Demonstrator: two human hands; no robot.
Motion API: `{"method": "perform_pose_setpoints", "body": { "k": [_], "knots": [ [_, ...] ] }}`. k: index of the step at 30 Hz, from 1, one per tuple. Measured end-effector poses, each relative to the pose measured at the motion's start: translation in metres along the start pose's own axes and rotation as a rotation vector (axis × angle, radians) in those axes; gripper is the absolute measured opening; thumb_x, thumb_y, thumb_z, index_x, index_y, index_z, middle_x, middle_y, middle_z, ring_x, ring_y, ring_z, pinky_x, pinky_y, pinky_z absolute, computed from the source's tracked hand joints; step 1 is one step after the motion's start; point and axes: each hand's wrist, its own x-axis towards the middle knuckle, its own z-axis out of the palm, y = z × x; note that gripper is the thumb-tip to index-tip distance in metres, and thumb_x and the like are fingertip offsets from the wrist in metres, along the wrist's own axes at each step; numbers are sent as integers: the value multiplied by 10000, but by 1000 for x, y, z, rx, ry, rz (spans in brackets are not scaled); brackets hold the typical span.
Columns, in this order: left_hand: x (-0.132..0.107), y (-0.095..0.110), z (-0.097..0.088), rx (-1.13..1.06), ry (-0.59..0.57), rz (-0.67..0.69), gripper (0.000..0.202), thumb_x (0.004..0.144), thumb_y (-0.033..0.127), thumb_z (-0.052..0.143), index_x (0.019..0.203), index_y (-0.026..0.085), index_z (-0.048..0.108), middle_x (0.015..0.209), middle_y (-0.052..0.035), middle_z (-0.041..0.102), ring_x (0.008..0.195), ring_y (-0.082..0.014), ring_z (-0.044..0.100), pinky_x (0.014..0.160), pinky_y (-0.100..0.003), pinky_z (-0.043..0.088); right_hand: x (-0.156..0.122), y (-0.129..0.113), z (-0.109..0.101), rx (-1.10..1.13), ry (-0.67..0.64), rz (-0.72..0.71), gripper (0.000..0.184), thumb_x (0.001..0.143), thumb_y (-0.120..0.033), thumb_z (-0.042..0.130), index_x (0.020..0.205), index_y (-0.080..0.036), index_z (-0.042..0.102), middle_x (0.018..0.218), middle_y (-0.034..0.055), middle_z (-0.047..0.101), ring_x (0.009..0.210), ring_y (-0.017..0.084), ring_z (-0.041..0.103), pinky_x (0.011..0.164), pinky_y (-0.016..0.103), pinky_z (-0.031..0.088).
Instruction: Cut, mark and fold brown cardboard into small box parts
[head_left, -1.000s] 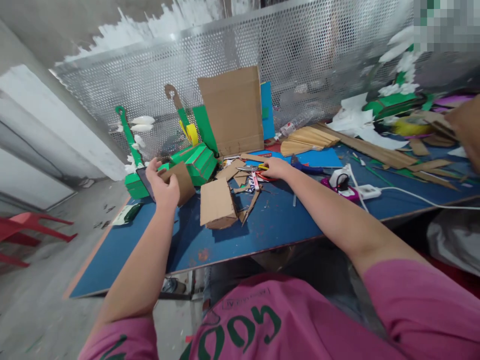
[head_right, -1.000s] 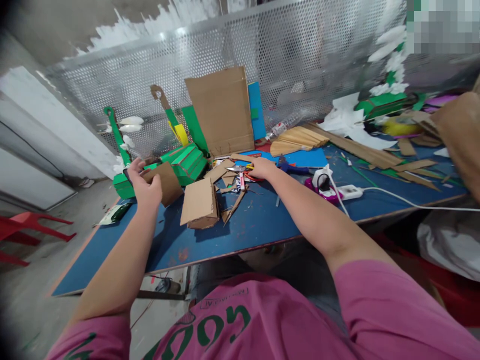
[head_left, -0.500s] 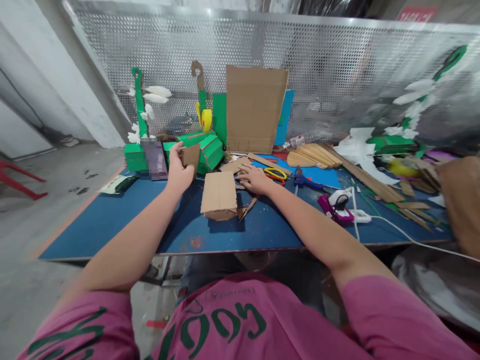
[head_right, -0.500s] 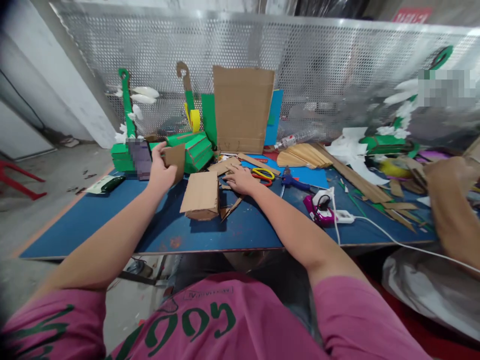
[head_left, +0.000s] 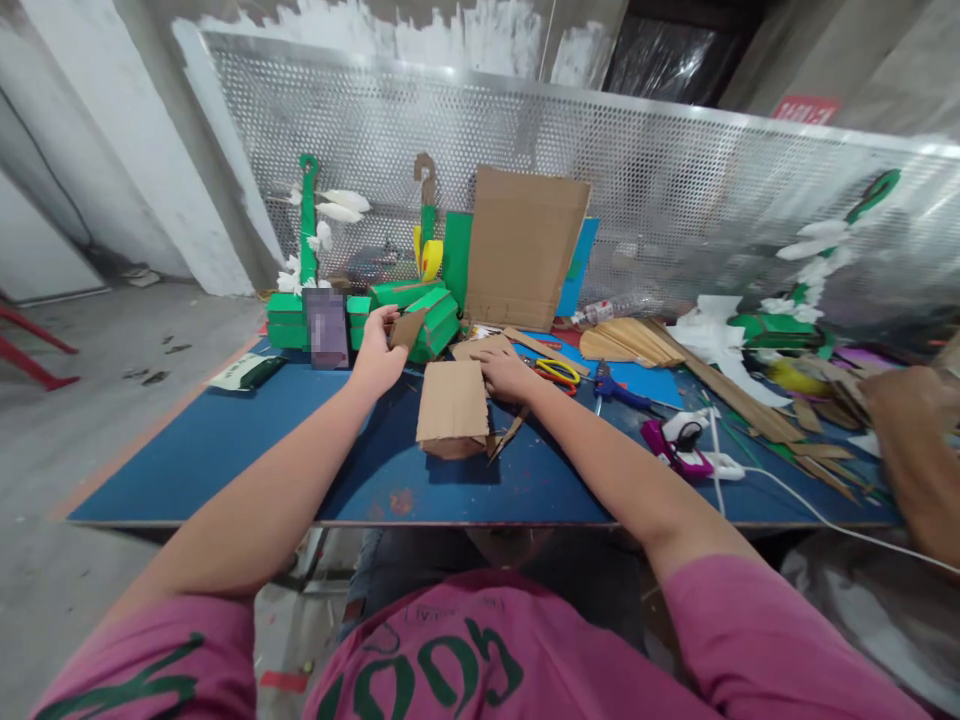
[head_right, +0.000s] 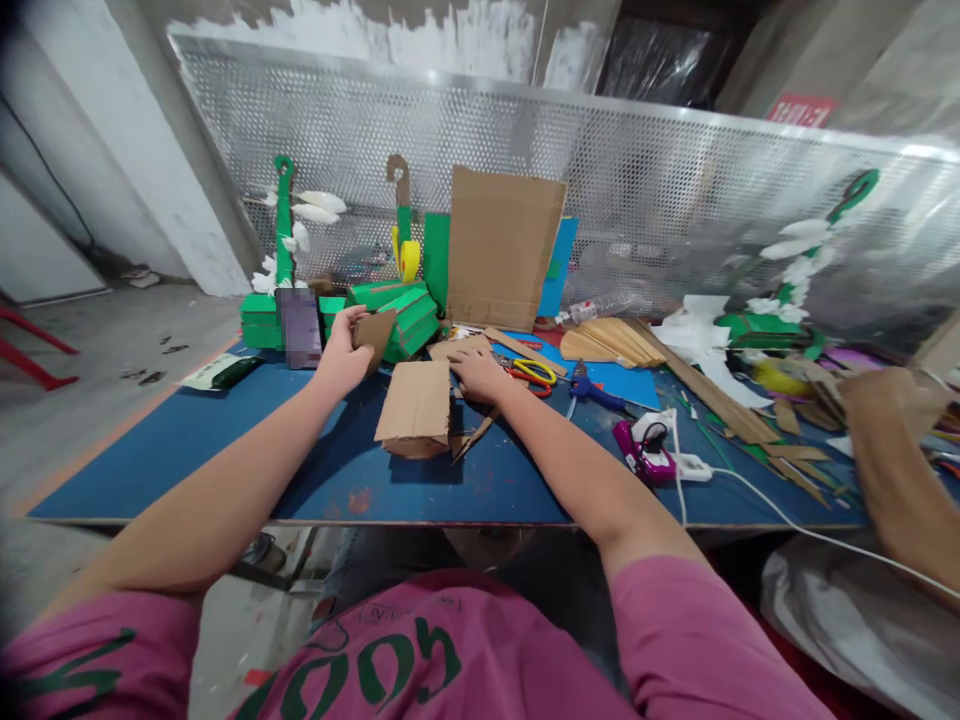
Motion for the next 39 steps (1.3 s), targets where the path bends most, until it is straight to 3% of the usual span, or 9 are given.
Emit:
{"method": "perform_pose_setpoints", "body": {
  "k": [10, 19, 24, 29, 32, 35, 39],
  "knots": [
    [0, 4, -3, 33, -18, 29, 846, 666, 71, 686, 1474, 241, 500, 1433, -144, 595, 1276, -323, 648, 1164, -560, 550, -15, -6, -2, 24, 81, 52, 784, 907, -213, 584, 1675, -90, 492, 1796, 196, 407, 1609, 402, 388, 1294, 596, 314],
    [-2, 22, -7, 21, -16, 7, 857, 663, 65, 664, 1487, 236, 503, 1448, -133, 616, 1248, -320, 671, 1119, -522, 575, -36, 0, -22, 145, 116, 36, 800, 876, -165, 576, 1672, -128, 506, 1785, 184, 426, 1640, 393, 374, 1334, 636, 267],
    [-1, 30, -11, 27, 43, 47, 835, 677, 61, 644, 1485, 249, 545, 1443, -109, 630, 1270, -308, 668, 1145, -494, 565, -52, 17, -36, 448, 234, -45, 731, 935, -237, 582, 1662, -177, 538, 1781, 164, 433, 1642, 356, 400, 1353, 586, 315],
    [2, 39, -21, 93, 76, 173, 719, 716, 68, 617, 1407, 263, 645, 1443, -81, 643, 1316, -299, 646, 1210, -496, 517, -54, 31, -48, 1000, 460, 55, 746, 920, -479, 699, 1628, -277, 577, 1822, 123, 342, 1322, 312, 690, 1135, 522, 575],
    [3, 43, -26, 160, 107, 234, 616, 757, 77, 627, 1341, 263, 697, 1368, -77, 655, 1269, -286, 654, 1213, -484, 506, -58, 30, -56, 1235, 559, 171, 770, 888, -561, 742, 1593, -284, 610, 1699, 119, 526, 1252, 292, 731, 1007, 434, 633],
    [4, 46, -29, 194, 101, 278, 549, 804, 102, 647, 1326, 258, 713, 1326, -81, 651, 1241, -285, 654, 1197, -479, 507, -66, 27, -59, 1382, 608, 249, 789, 859, -564, 795, 1564, -249, 633, 1347, 118, 770, 1207, 279, 749, 948, 381, 637],
    [5, 39, -27, 245, 75, 289, 546, 796, 134, 682, 1329, 245, 712, 1330, -89, 663, 1244, -294, 651, 1189, -469, 499, -69, 33, -50, 1480, 660, 309, 741, 782, -498, 866, 1460, -238, 716, 1204, 77, 819, 1063, 228, 772, 861, 324, 621]
  ]
}}
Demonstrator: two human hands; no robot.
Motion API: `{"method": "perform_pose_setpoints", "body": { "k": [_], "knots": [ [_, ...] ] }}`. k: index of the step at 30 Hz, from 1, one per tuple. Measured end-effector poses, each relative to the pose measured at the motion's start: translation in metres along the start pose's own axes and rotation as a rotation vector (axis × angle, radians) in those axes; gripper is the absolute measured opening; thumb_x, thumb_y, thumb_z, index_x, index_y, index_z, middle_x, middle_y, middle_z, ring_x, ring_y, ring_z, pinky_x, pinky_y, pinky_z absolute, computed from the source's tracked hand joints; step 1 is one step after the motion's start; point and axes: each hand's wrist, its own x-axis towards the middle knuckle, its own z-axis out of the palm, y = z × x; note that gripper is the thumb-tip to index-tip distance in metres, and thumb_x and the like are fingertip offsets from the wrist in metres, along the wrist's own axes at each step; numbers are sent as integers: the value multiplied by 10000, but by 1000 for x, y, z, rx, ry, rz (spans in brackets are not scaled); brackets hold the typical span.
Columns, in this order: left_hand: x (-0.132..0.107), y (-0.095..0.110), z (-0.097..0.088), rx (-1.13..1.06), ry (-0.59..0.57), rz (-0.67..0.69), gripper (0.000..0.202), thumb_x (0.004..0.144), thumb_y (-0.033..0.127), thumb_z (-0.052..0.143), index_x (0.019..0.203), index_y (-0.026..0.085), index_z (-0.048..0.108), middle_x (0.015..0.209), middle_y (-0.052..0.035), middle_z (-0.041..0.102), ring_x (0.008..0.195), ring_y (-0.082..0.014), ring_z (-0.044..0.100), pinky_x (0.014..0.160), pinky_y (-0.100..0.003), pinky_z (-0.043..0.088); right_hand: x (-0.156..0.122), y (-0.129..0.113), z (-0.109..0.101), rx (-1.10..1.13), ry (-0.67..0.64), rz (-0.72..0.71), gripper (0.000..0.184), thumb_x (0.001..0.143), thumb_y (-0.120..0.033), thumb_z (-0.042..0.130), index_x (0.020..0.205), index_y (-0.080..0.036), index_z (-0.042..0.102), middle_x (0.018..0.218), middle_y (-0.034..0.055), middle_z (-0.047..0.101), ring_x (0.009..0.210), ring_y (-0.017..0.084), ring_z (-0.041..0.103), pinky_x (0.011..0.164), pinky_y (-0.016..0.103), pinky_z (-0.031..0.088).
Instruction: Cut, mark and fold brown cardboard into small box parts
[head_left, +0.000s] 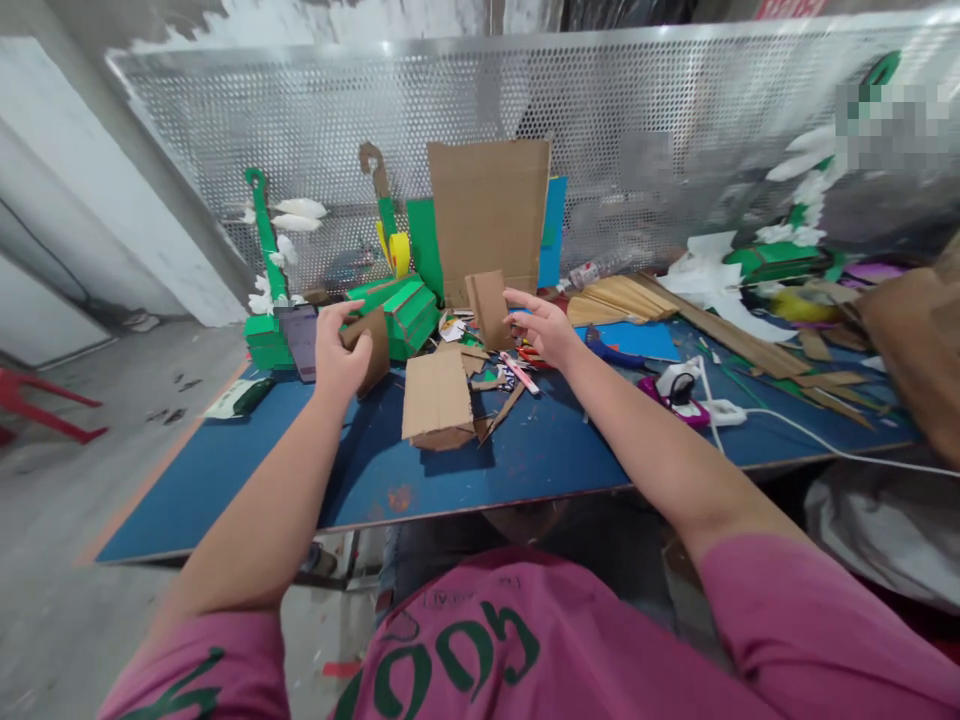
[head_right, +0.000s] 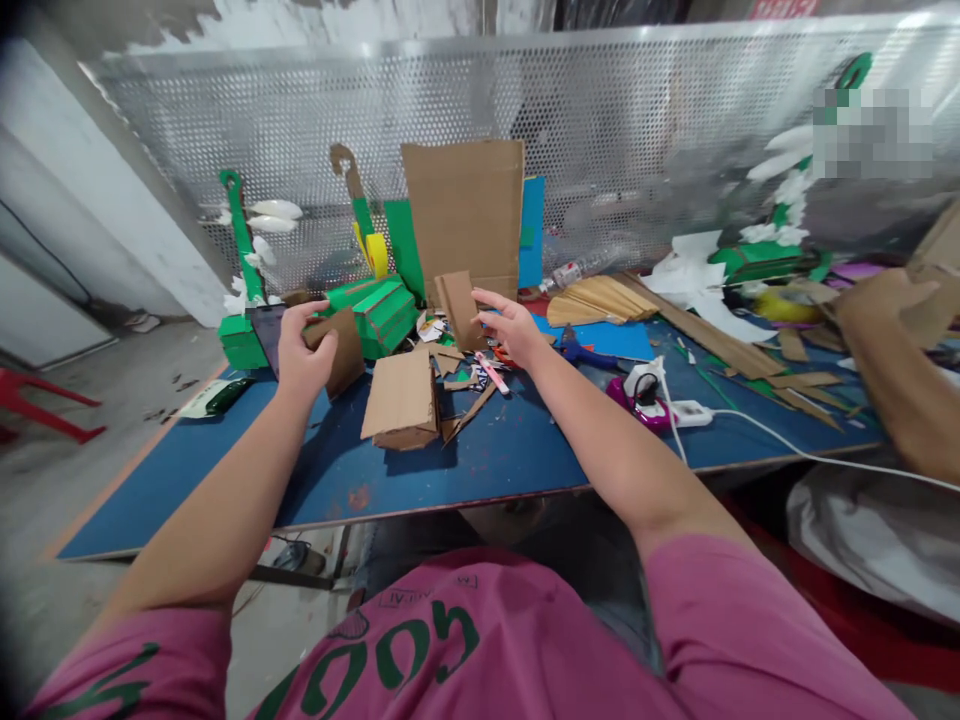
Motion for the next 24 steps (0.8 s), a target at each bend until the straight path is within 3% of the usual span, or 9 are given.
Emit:
{"method": "perform_pose_setpoints", "body": {
  "k": [2, 6, 10, 16, 21, 24],
  "knots": [
    [-2, -7, 4, -9, -9, -107, 576, 749, 133, 681, 1315, 242, 699, 1281, -83, 689, 1201, -296, 665, 1136, -459, 527, 3, 7, -3, -11, 30, 31, 693, 751, -462, 873, 1394, -230, 761, 1177, 68, 829, 996, 213, 771, 803, 305, 608],
    [-6, -19, 8, -124, -4, -432, 570, 697, 163, 629, 1258, 265, 643, 982, -19, 675, 841, -235, 654, 815, -380, 581, 9, 15, -6, -87, 50, 43, 611, 713, -387, 859, 1298, -215, 814, 1174, 67, 841, 943, 202, 753, 807, 313, 610],
    [-5, -21, 7, 3, -50, -387, 524, 685, 174, 678, 1200, 270, 661, 950, -11, 672, 831, -242, 642, 837, -386, 571, 9, 19, -8, -244, 62, -29, 534, 772, -407, 801, 1259, -189, 821, 1104, 75, 842, 882, 202, 733, 835, 342, 600],
    [-3, -14, 2, 61, -183, -357, 384, 769, 272, 728, 1150, 243, 767, 1018, -61, 783, 966, -317, 730, 960, -458, 589, 7, 39, -9, -782, 41, -126, 298, 776, -386, 788, 992, -180, 796, 919, 65, 792, 763, 215, 667, 792, 356, 551],
    [1, -4, -7, 169, -127, -250, 294, 846, 368, 745, 1094, 216, 787, 1025, -68, 795, 978, -312, 729, 950, -445, 579, 7, 46, -8, -834, -13, -144, 149, 782, -284, 722, 888, -185, 754, 921, 61, 787, 811, 213, 667, 815, 327, 522],
    [4, 2, -5, -70, -104, -320, 325, 809, 428, 820, 1044, 208, 777, 975, -47, 786, 855, -245, 717, 812, -365, 583, 7, 45, -8, -833, -24, -136, 132, 794, -282, 712, 880, -187, 747, 947, 60, 797, 808, 206, 661, 804, 318, 513]
  ]
}}
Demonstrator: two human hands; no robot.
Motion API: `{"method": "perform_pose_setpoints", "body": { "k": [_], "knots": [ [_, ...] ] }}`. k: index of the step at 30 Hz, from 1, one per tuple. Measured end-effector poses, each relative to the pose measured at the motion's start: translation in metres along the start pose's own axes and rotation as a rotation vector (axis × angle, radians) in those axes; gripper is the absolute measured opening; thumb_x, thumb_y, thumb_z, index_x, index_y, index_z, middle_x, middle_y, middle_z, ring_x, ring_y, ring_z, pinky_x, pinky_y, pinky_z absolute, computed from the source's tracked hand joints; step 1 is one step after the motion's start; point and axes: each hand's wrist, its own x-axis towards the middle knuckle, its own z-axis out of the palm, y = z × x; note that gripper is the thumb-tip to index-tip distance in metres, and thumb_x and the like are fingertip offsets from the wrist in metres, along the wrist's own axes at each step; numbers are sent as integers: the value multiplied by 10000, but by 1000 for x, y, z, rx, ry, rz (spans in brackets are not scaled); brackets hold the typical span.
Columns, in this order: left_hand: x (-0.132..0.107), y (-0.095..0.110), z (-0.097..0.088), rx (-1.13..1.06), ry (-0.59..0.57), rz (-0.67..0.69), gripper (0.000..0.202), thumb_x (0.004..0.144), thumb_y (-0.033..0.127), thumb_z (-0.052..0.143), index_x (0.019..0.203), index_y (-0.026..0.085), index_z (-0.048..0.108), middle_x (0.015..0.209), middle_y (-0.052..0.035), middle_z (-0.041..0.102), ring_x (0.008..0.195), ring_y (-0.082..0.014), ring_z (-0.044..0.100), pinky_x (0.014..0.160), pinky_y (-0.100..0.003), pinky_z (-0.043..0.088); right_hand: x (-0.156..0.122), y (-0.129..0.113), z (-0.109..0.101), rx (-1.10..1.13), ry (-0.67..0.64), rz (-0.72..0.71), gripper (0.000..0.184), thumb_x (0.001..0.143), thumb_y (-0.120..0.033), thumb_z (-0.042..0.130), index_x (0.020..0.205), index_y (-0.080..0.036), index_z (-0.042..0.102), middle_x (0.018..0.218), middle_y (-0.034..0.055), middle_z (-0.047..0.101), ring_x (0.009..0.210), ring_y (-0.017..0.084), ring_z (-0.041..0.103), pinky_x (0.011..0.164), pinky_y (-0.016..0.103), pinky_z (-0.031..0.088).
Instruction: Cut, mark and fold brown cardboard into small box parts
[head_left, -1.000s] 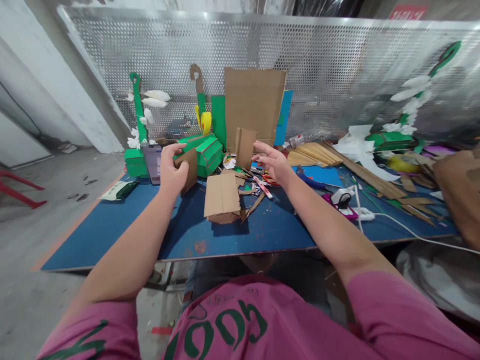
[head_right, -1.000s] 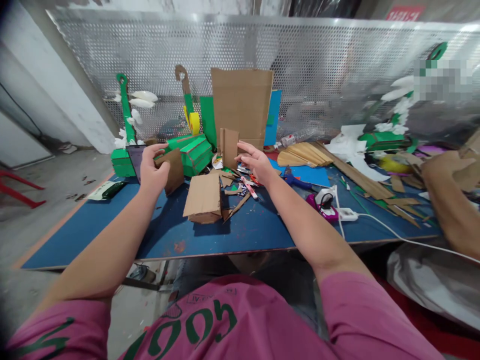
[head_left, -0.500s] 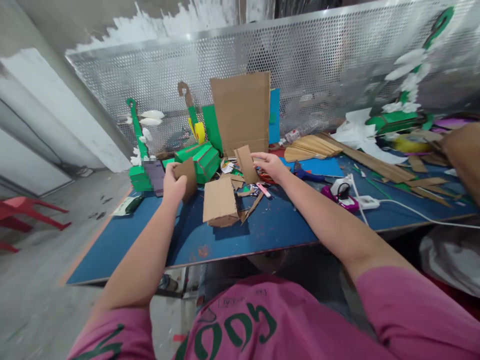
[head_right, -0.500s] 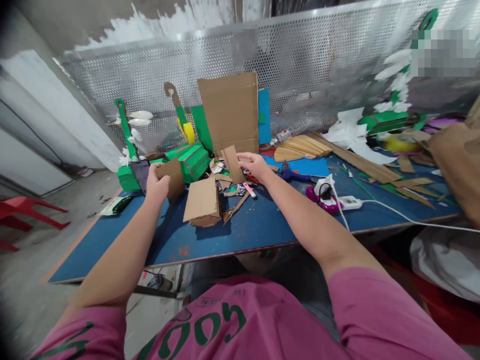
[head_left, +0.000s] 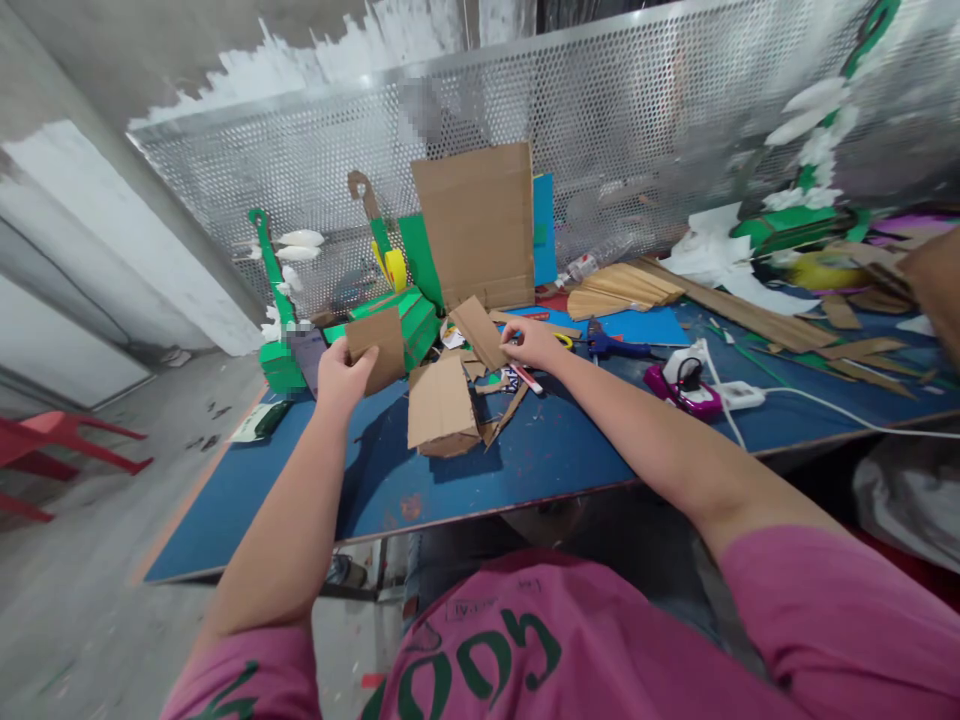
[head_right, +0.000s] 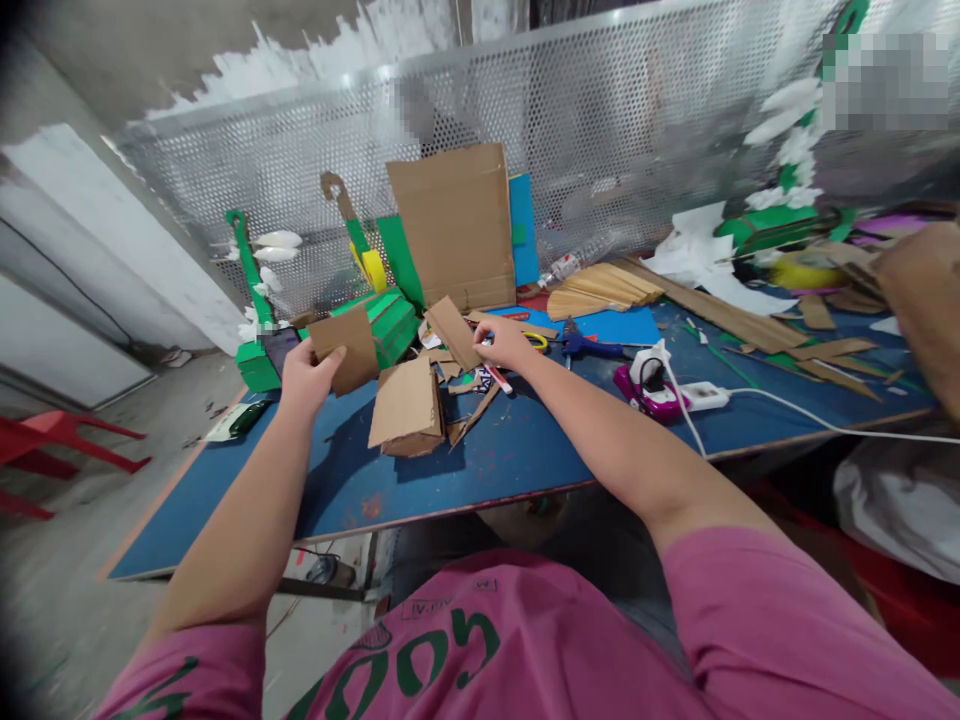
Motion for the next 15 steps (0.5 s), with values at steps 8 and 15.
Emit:
{"method": "perform_pose_setpoints", "body": {
  "k": [8, 15],
  "knots": [
    [-12, 6, 32, -445, 105, -194, 380, 732, 462, 916, 901, 223, 674, 762, 18, 663, 573, -105, 592, 530, -226, 459, 0, -1, -1, -30, -2, 12, 133, 788, -249, 699, 893, -190, 756, 944, 45, 796, 810, 204, 657, 789, 313, 507],
    [-25, 4, 48, -488, -218, -92, 585, 888, 570, 819, 1395, 324, 660, 1333, -93, 766, 1349, -295, 733, 945, -377, 648, -1, -1, -2, -19, 4, 12, 121, 792, -263, 719, 878, -192, 766, 960, 55, 805, 807, 210, 664, 802, 333, 518]
  ]
}}
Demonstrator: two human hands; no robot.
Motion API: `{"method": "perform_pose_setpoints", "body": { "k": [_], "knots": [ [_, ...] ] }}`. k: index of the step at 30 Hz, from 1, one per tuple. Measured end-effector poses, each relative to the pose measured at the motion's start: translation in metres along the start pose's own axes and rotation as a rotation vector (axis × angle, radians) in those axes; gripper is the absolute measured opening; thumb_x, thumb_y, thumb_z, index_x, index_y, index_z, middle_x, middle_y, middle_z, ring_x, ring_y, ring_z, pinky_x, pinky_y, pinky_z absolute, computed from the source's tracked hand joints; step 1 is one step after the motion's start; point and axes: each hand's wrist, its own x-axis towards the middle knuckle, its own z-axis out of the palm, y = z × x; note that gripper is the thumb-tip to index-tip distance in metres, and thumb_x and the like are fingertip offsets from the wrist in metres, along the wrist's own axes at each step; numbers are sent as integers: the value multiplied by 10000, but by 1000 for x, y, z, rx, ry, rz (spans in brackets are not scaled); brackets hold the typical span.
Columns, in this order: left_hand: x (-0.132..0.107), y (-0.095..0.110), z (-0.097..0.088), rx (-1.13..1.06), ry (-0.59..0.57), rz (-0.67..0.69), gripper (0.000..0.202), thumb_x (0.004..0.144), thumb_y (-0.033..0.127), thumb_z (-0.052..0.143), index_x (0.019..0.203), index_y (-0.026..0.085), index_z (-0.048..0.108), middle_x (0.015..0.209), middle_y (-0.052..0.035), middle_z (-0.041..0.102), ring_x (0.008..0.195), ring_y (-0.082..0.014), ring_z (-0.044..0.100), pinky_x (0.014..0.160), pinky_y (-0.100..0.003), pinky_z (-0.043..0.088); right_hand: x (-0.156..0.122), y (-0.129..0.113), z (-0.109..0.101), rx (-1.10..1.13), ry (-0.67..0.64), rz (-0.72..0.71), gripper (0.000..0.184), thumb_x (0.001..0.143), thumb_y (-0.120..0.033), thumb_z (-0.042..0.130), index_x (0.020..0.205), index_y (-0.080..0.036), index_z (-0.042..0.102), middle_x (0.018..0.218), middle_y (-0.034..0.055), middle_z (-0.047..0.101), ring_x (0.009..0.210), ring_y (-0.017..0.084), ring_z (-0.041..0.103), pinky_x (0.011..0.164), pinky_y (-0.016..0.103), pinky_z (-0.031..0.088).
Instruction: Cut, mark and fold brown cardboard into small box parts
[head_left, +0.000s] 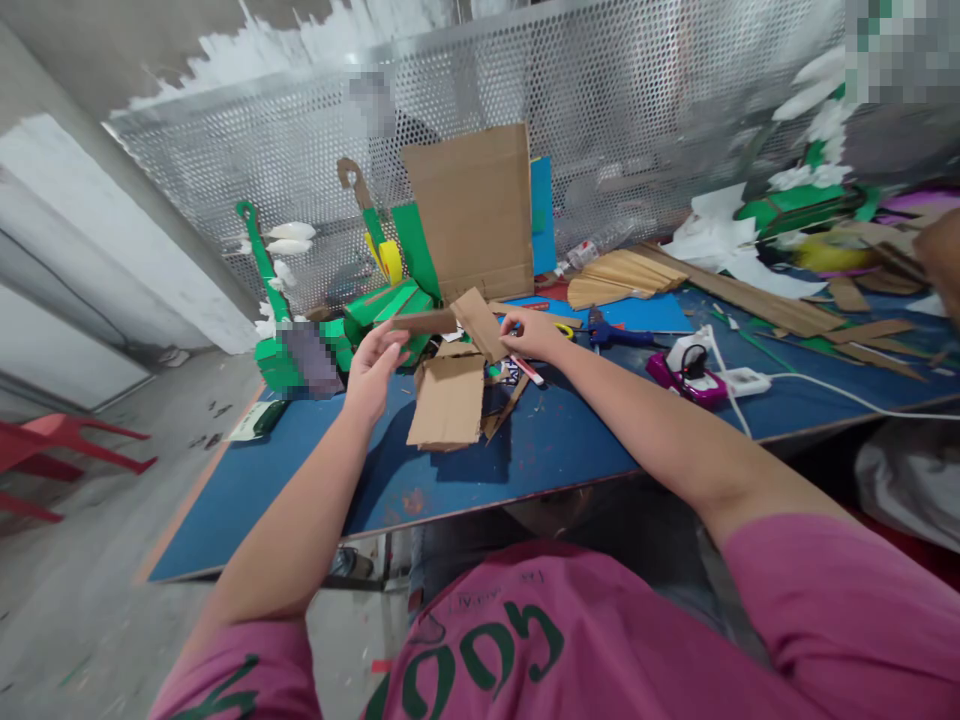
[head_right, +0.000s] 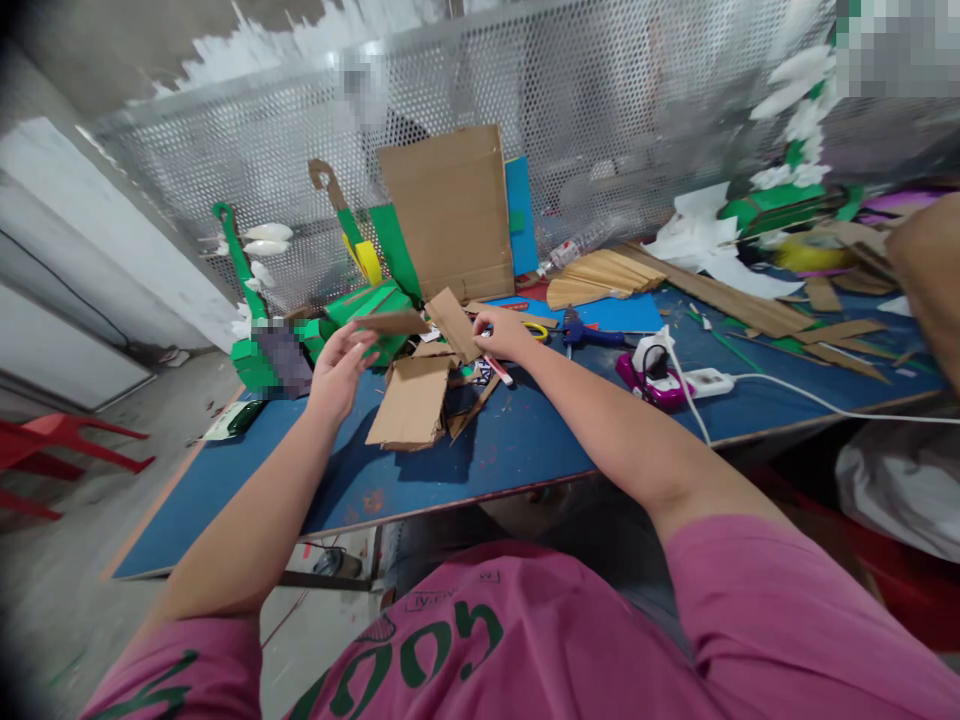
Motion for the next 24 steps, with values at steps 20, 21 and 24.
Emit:
{"method": "perform_pose_setpoints", "body": {
  "k": [20, 21, 24],
  "knots": [
    [-20, 38, 8, 666, -625, 309, 602, 1047, 536, 689, 1576, 263, 601, 1563, -155, 615, 1496, -348, 558, 1299, -527, 416, 7, 4, -10, 114, 232, 20, 135, 795, -237, 704, 903, -232, 623, 909, 37, 728, 796, 210, 638, 776, 353, 519],
    [-19, 37, 8, 673, -613, 305, 605, 1048, 536, 686, 1578, 258, 596, 1559, -155, 617, 1492, -346, 562, 1294, -524, 424, 8, 5, -10, 146, 238, 26, 167, 791, -249, 715, 914, -237, 602, 908, 33, 714, 789, 209, 637, 773, 359, 529],
    [-18, 34, 8, 687, -563, 292, 585, 1049, 527, 683, 1560, 253, 605, 1525, -145, 643, 1454, -336, 593, 1264, -508, 454, 9, 2, -8, 306, 249, 30, 293, 788, -327, 769, 968, -254, 551, 947, 35, 690, 804, 215, 654, 785, 388, 576]
  ]
}}
